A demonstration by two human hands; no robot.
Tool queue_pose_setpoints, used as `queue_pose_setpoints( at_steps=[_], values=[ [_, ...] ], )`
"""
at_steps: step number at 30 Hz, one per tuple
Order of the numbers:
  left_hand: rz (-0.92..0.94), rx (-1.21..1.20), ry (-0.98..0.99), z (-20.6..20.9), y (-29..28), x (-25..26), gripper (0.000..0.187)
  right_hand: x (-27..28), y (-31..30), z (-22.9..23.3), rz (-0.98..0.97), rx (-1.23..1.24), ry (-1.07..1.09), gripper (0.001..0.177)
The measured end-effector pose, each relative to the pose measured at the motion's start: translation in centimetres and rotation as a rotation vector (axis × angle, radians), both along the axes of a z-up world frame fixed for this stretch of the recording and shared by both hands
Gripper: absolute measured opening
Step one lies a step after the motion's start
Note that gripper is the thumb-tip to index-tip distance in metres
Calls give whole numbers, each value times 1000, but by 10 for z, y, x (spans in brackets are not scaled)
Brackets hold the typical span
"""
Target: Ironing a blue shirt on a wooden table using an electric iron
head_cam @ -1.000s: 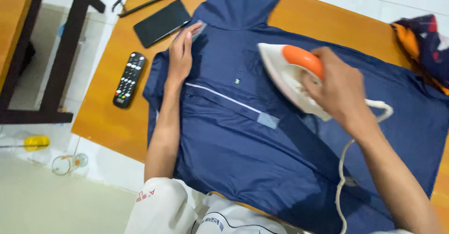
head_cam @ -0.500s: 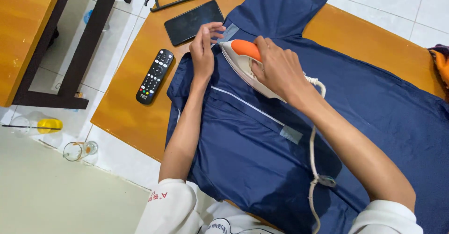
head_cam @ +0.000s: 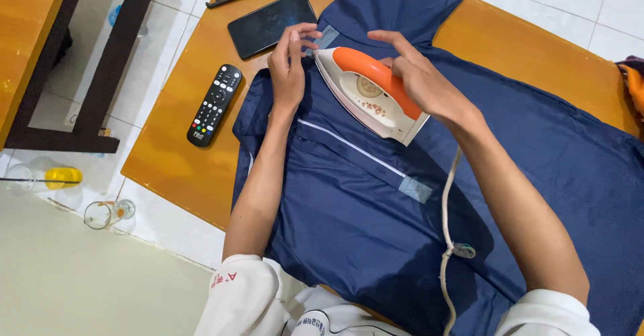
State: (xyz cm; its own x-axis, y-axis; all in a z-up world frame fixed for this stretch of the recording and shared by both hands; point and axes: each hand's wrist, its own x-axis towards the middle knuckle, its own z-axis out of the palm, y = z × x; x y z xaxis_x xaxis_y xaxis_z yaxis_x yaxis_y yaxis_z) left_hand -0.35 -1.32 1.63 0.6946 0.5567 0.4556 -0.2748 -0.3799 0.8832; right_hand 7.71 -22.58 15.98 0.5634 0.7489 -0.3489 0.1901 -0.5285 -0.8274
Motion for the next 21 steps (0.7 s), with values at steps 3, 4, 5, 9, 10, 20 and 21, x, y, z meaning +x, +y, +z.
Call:
queue_pose_setpoints(
  at_steps=[3, 4, 5, 9, 10, 20, 21],
  values=[
    [4, 4, -5, -1, 0, 1, 44, 7, -2, -17, -62, 35, 42, 62],
    [1, 3, -4, -2, 0, 2, 44, 11, -1, -25, -65, 35, 43, 62],
    [5, 5, 3, -2, 1, 2, 44, 14, 0, -34, -85, 70, 68, 58],
    [5, 12, 3, 1, 0, -1, 45, 8, 2, -23, -179, 95, 210, 50],
    [7, 12, 2, 1, 0, -1, 45, 8, 3, -23, -177, 95, 209, 50],
    [9, -4, 2, -1, 1, 0, 44, -1, 12, -20, -58, 24, 0, 27],
    [3, -15, 8, 0, 0, -1, 47, -10, 14, -7, -25, 6, 20, 30]
  ],
)
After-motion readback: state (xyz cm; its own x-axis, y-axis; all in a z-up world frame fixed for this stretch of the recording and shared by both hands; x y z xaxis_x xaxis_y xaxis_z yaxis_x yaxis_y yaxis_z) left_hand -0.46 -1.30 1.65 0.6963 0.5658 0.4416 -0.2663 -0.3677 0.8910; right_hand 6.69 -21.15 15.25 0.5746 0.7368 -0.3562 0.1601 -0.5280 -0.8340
